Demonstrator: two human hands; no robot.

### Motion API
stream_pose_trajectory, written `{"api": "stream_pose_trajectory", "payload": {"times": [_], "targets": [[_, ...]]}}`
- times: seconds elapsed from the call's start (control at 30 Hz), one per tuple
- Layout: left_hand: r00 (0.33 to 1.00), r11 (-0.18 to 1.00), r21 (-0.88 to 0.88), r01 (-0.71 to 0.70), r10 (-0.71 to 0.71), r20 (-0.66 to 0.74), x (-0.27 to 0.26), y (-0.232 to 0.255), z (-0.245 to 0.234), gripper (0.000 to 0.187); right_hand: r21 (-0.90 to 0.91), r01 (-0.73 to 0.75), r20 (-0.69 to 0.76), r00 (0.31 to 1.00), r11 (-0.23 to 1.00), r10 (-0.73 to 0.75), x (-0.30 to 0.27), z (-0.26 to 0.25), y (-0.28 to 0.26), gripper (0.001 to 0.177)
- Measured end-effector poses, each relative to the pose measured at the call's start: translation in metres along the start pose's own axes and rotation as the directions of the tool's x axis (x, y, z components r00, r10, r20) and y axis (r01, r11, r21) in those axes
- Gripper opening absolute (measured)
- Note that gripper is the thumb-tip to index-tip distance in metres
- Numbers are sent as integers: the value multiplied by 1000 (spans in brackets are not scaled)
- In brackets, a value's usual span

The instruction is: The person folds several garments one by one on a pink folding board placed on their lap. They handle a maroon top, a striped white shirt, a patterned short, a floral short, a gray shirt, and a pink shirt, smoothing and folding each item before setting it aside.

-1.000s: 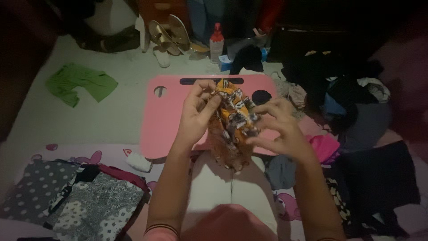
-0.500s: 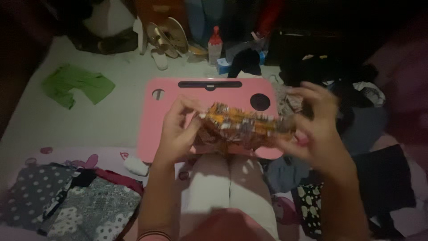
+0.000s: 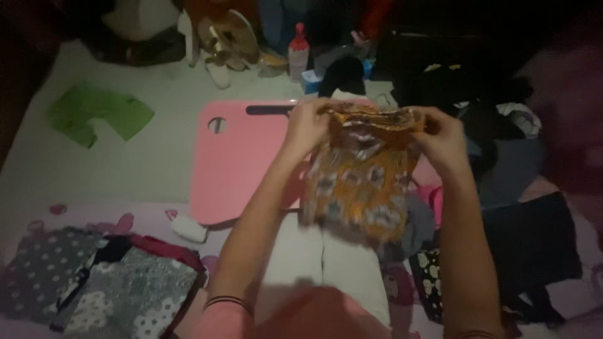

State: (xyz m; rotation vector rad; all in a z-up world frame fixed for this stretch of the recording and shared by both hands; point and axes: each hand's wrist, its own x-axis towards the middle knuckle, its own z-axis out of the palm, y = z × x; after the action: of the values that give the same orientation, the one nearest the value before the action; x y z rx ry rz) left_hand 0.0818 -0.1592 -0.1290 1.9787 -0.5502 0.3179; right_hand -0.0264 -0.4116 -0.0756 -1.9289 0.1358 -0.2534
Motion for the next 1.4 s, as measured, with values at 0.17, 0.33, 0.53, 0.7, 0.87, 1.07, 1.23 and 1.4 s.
{"api": "stream_pose_trajectory", "payload": {"times": [0.17, 0.33, 0.53, 0.7, 0.87, 1.07, 1.23, 1.4], "targets": [[992, 956, -292, 30, -65, -110, 22, -17, 37, 24, -238, 468, -47, 869, 851, -492, -9, -6, -20, 36], [819, 504, -792, 345, -573, -7, -19, -62, 29, 38, -470, 598, 114, 771, 649, -627, -28, 75, 4, 57], [407, -146, -869, 473, -839, 363, -122, -160, 25, 77, -378, 636, 380, 769, 673, -514, -65, 209, 94, 50], [503, 176, -779, 602, -841, 199, -173, -213, 23, 53, -262, 161, 106, 985, 951, -138, -79, 187, 142, 36], [548, 419, -600, 682, -836, 39, -196, -208, 26, 34, -635, -50, -250, 958, 771, -144, -73, 108, 189, 22], [399, 315, -423, 849, -908, 125, -201, -179, 18, 33, -816, 108, -163, 899, 567, -406, -58, 107, 232, 39], [525, 448, -423, 788, -847, 80, -217, -226, 48, 38, -556, -235, -231, 965, 797, 124, -49, 127, 262, 58], [649, 586, -594, 551, -749, -138, -205, -219, 41, 66, -634, 288, -32, 917, 717, -397, -63, 116, 280, 53]]}}
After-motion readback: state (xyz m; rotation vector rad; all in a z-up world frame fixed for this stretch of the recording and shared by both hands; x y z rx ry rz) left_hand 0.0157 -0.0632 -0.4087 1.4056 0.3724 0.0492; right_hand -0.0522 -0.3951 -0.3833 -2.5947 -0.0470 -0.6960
